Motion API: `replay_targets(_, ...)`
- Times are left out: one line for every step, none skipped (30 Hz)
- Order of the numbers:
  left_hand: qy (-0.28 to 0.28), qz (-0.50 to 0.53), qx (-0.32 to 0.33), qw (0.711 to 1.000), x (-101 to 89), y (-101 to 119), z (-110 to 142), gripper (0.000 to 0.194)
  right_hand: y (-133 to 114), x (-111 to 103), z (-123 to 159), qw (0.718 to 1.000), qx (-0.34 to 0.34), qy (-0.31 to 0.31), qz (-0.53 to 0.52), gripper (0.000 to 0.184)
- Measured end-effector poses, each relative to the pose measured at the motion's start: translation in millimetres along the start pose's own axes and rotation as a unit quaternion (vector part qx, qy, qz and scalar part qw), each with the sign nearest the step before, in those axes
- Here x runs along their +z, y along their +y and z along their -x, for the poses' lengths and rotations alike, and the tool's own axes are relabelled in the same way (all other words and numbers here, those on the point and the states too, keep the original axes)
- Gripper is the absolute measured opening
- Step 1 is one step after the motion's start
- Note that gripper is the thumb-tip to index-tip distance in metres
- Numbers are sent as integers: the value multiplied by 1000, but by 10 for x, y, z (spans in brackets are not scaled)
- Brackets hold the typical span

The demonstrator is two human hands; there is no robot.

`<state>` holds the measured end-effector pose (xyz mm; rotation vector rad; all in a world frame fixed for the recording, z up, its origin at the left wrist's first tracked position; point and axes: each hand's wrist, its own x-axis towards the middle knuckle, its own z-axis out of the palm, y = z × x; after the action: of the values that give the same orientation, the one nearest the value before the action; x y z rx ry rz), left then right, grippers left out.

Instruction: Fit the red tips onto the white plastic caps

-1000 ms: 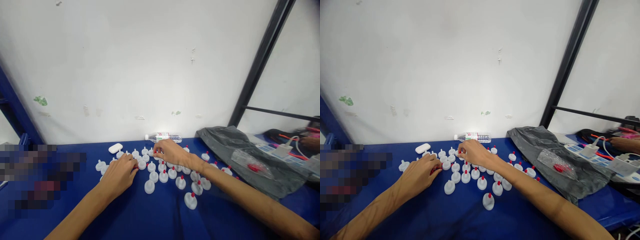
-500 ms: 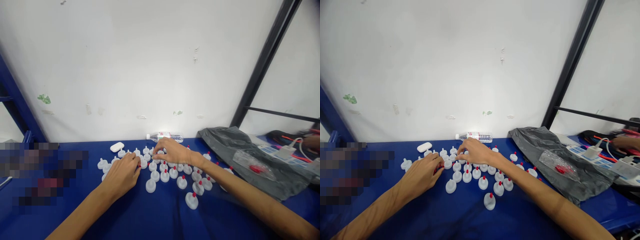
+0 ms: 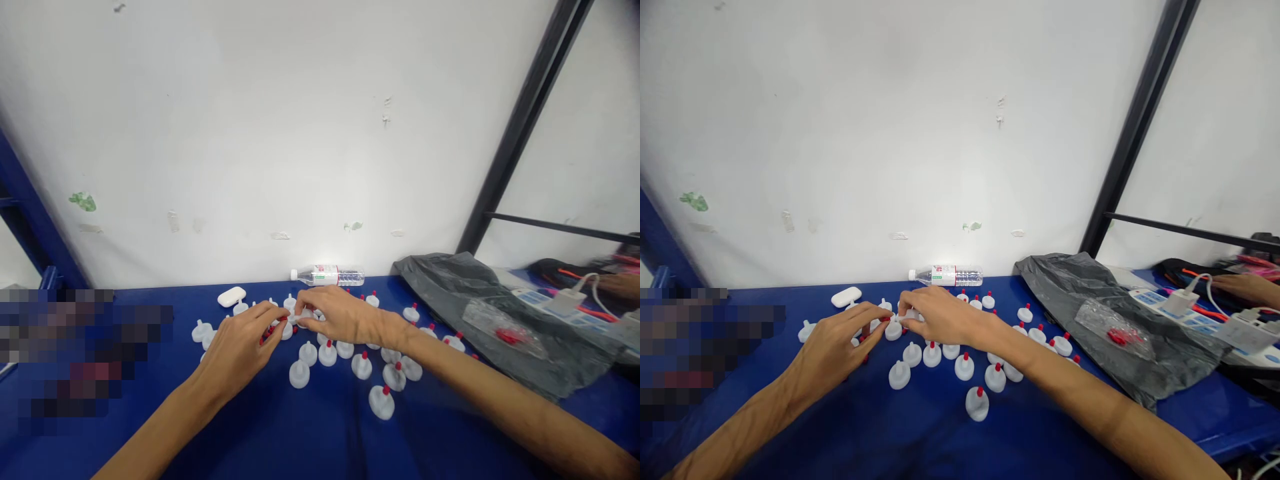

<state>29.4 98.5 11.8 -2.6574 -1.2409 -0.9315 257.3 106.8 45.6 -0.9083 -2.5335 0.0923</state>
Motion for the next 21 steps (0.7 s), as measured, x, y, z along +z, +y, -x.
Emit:
replay_targets(1, 6, 9, 1000, 3, -2, 0, 26, -11, 19, -2, 1000, -1, 7, 5, 6)
replay_targets(3, 11, 16, 1000, 5, -4, 0, 27, -19, 37, -4, 1000, -1, 15, 9, 7)
replay_targets(5, 16, 23, 1000, 7, -6, 1, 28, -25, 51, -6, 1000, 0, 23, 13, 8)
replay_targets(7, 21, 28, 999, 8, -7, 2, 29, -29, 60, -8, 999, 2, 32, 17, 8)
replay_targets(9, 26, 33, 999, 9, -7, 3, 30, -31, 65, -9, 999, 4, 39, 19, 8)
replay_targets(10, 30, 37, 999, 10, -7, 3, 31, -33, 68, -10, 999, 5, 45, 20, 8)
replay_targets(10, 35, 42, 998, 11, -6, 4, 31, -35, 68, -11, 999, 5, 50, 21, 7)
replay_targets(10, 39, 45, 998, 11, -6, 5, 31, -39, 68, -11, 998, 4, 53, 21, 7)
replay_targets(9, 43, 47, 998, 11, -6, 6, 31, -43, 68, -11, 998, 3, 55, 21, 7)
replay_targets(8, 48, 47, 998, 10, -6, 8, 32, -48, 68, -11, 998, 2, 56, 21, 6)
replay_targets(8, 52, 46, 998, 9, -9, 11, 32, -53, 68, -9, 998, 0, 56, 21, 6)
replay_targets(8, 58, 44, 997, 8, -13, 13, 32, -58, 67, -8, 998, -1, 55, 20, 7)
replay_targets(8, 64, 41, 997, 7, -19, 16, 31, -60, 66, -5, 998, -2, 52, 17, 11)
replay_targets(9, 71, 38, 997, 7, -27, 19, 31, -60, 62, -3, 999, -4, 47, 13, 18)
replay_targets(10, 79, 33, 996, 9, -37, 20, 30, -57, 56, -1, 999, -8, 39, 7, 27)
replay_targets(12, 89, 27, 996, 11, -47, 21, 28, -53, 47, 1, 999, -14, 30, 1, 36)
replay_targets(14, 99, 19, 995, 14, -55, 20, 26, -47, 34, 3, 1000, -21, 23, -4, 44)
replay_targets(16, 110, 10, 994, 17, -63, 17, 23, -43, 18, 3, 999, -29, 18, -6, 48)
replay_targets(18, 120, -1, 993, 17, -67, 14, 20, -40, -1, 4, 999, -37, 17, -5, 49)
replay_targets(20, 131, -13, 991, 15, -68, 10, 17, -41, -23, 4, 999, -43, 18, 0, 48)
replay_targets(20, 144, -24, 989, 10, -67, 6, 16, -44, -44, 5, 999, -50, 19, 6, 44)
